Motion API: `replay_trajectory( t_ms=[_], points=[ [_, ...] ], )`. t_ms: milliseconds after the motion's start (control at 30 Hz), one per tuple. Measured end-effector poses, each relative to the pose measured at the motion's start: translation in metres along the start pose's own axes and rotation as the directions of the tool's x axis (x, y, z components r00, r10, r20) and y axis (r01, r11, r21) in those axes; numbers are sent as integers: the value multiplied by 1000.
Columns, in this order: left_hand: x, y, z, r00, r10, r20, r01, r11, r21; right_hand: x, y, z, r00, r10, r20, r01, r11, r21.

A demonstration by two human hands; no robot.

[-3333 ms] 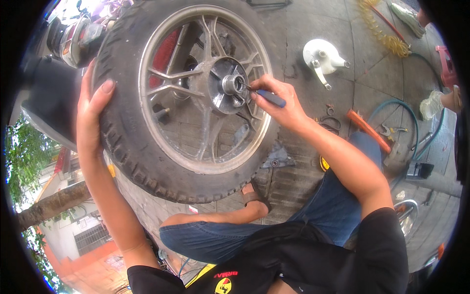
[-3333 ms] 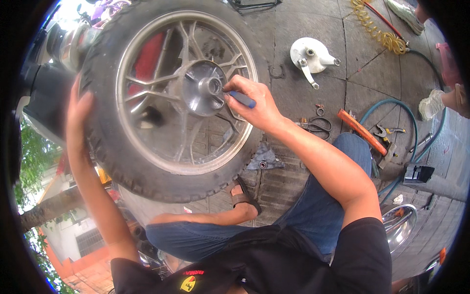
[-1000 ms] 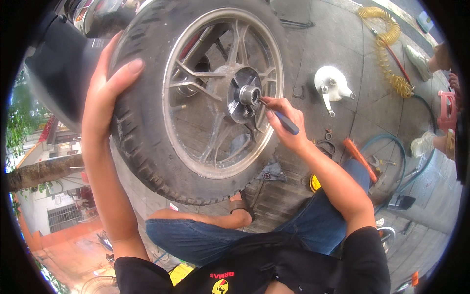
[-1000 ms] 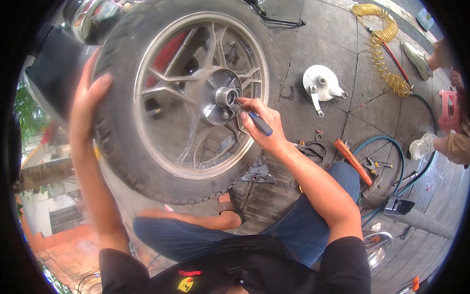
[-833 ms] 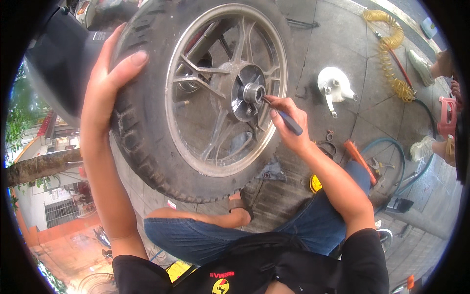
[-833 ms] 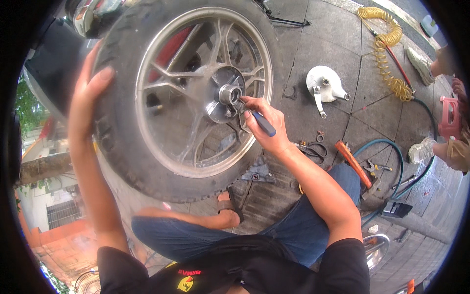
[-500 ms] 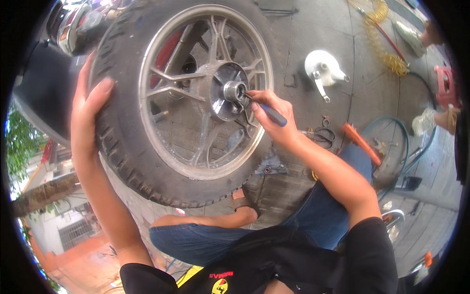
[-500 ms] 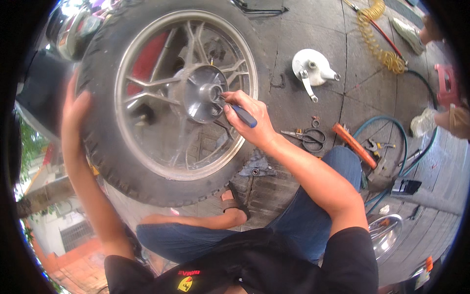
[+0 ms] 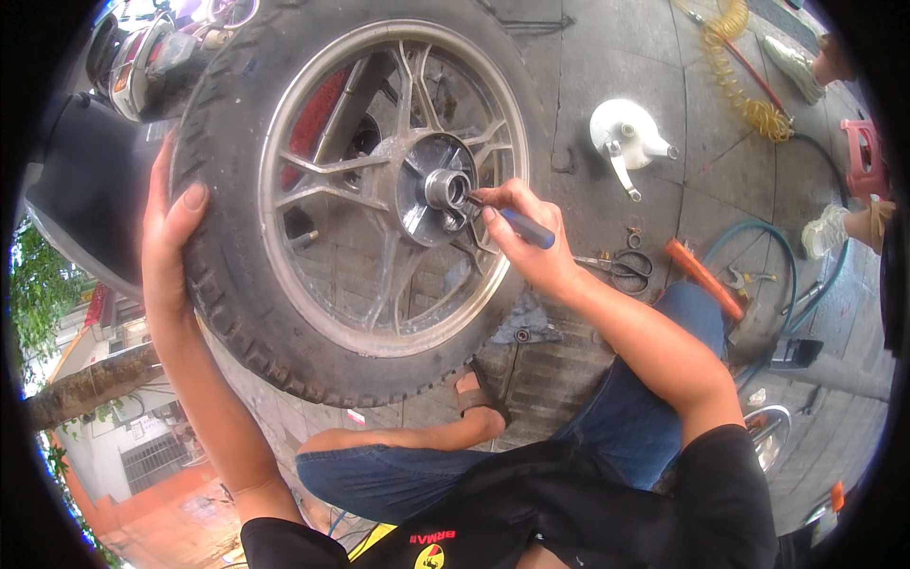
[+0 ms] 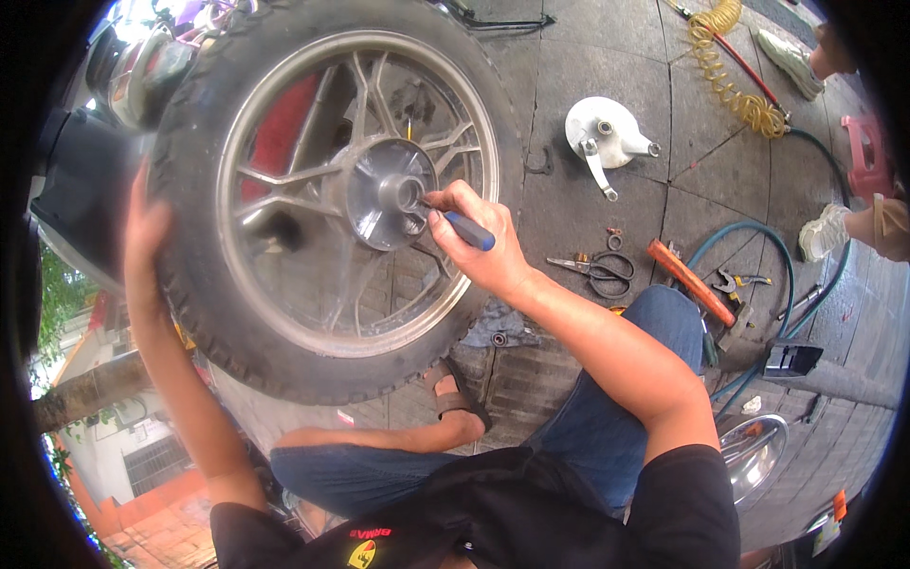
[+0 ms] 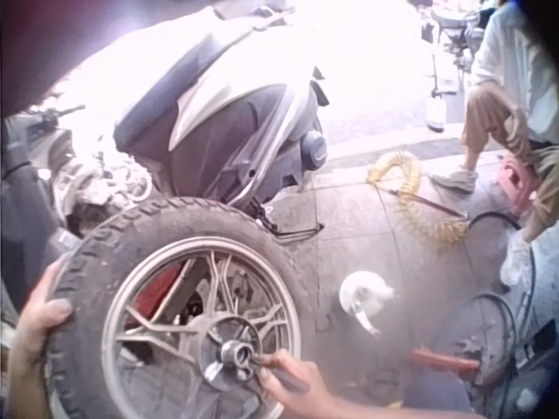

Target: The person removes a seal from a motorcycle wheel hub, cleans the internal components with a cloth, and uses a screwdriver and hammer to seat a bearing.

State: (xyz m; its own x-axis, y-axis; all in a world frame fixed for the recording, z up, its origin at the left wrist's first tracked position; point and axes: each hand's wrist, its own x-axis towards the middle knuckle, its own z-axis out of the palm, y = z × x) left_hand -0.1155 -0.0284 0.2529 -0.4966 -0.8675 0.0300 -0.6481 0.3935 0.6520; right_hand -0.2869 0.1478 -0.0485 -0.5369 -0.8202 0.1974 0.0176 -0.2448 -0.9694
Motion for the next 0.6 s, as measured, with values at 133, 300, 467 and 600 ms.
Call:
replay_trajectory(
  t_ms=[133,300,467,600],
  points=[
    [-4,1,3,1000,1,-1,-1,1000,-24,0,5,2,998,-68,-4,68,998,-5],
    [-7,8,11,1000,-25,-12,25,999,-20,0,6,3,991,-136,-16,135,990,-49],
    [-8,7,4,1000,-3,-25,3,1000,-7,0,-4,9,997,-71,-34,70,997,-43],
    [-12,14,6,1000,-21,-10,20,999,-32,-3,-6,12,995,-46,-85,42,998,-50]
  ],
)
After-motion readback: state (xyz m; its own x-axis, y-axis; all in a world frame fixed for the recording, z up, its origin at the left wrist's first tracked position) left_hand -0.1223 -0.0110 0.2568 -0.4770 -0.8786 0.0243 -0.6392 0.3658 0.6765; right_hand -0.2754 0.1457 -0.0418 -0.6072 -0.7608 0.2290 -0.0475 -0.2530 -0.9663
